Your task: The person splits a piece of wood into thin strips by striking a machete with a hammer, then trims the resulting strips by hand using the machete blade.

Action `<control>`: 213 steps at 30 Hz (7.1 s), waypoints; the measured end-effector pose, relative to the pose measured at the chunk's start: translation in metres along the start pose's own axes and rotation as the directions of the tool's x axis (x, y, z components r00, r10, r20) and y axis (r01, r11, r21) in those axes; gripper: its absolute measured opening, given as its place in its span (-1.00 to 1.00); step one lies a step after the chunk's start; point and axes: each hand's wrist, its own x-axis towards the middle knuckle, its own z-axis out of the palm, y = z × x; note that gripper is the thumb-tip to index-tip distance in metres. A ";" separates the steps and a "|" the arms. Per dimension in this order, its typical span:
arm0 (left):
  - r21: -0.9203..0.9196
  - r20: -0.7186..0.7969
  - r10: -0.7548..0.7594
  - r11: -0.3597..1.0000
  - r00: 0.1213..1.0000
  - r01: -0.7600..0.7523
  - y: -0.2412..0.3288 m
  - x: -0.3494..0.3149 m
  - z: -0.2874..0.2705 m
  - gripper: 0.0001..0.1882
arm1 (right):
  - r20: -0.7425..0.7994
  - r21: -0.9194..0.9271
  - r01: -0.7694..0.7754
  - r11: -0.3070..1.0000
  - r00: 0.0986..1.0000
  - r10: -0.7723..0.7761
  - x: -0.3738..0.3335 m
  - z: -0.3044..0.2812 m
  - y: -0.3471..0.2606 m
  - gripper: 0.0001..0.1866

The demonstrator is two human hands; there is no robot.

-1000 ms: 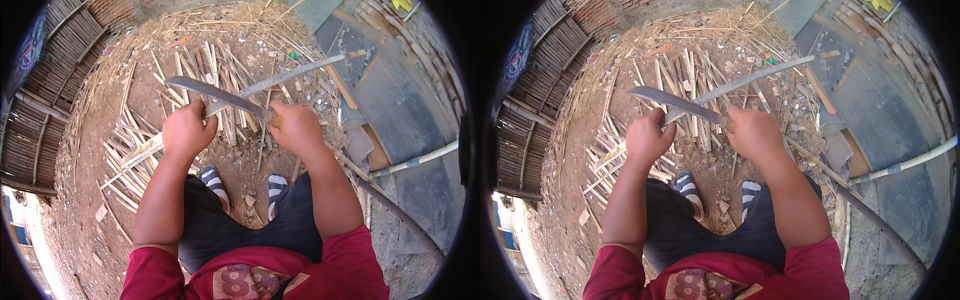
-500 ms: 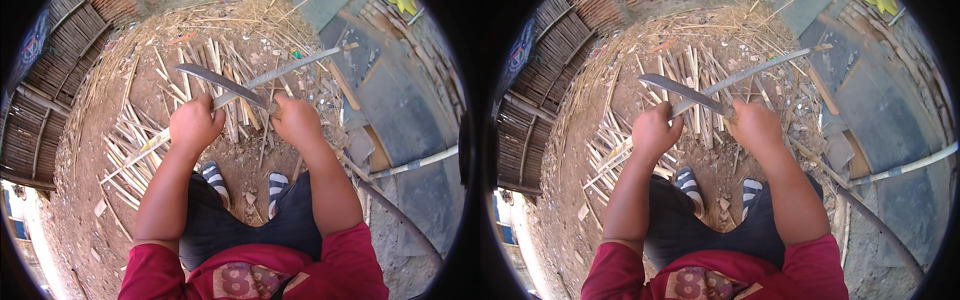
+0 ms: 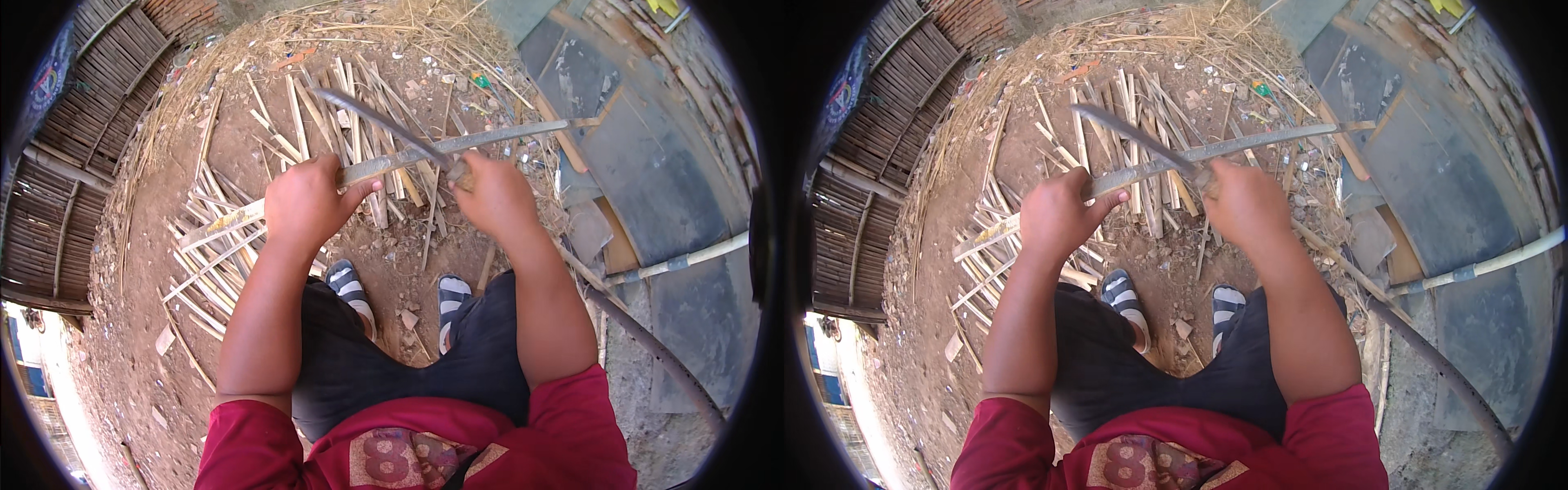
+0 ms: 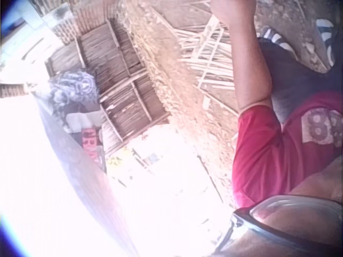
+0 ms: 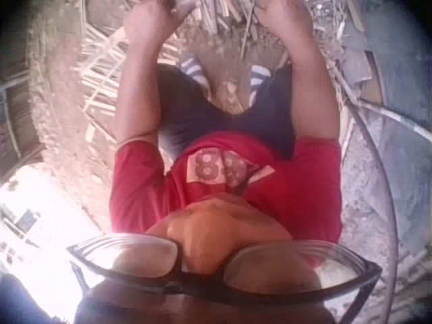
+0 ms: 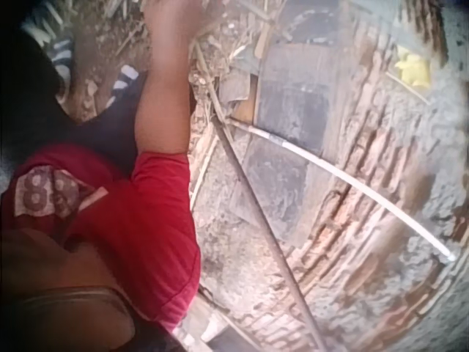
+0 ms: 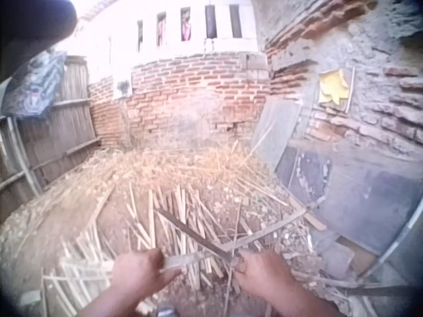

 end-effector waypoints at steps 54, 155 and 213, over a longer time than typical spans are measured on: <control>-0.041 -0.328 0.095 0.992 0.940 -0.115 -0.029 0.004 -0.003 -0.41 | -0.153 0.133 -0.119 0.984 0.978 0.139 0.012 -0.028 0.029 -0.72; -0.414 0.264 0.231 0.904 0.937 -0.106 -0.020 0.003 0.018 -0.55 | -0.010 0.183 0.242 0.953 0.970 -0.245 0.018 0.025 0.020 -0.70; -0.351 0.308 0.004 0.930 0.951 0.110 -0.147 -0.160 -0.087 -0.52 | -0.097 0.500 -0.039 0.865 0.990 0.100 0.021 -0.018 0.042 -0.82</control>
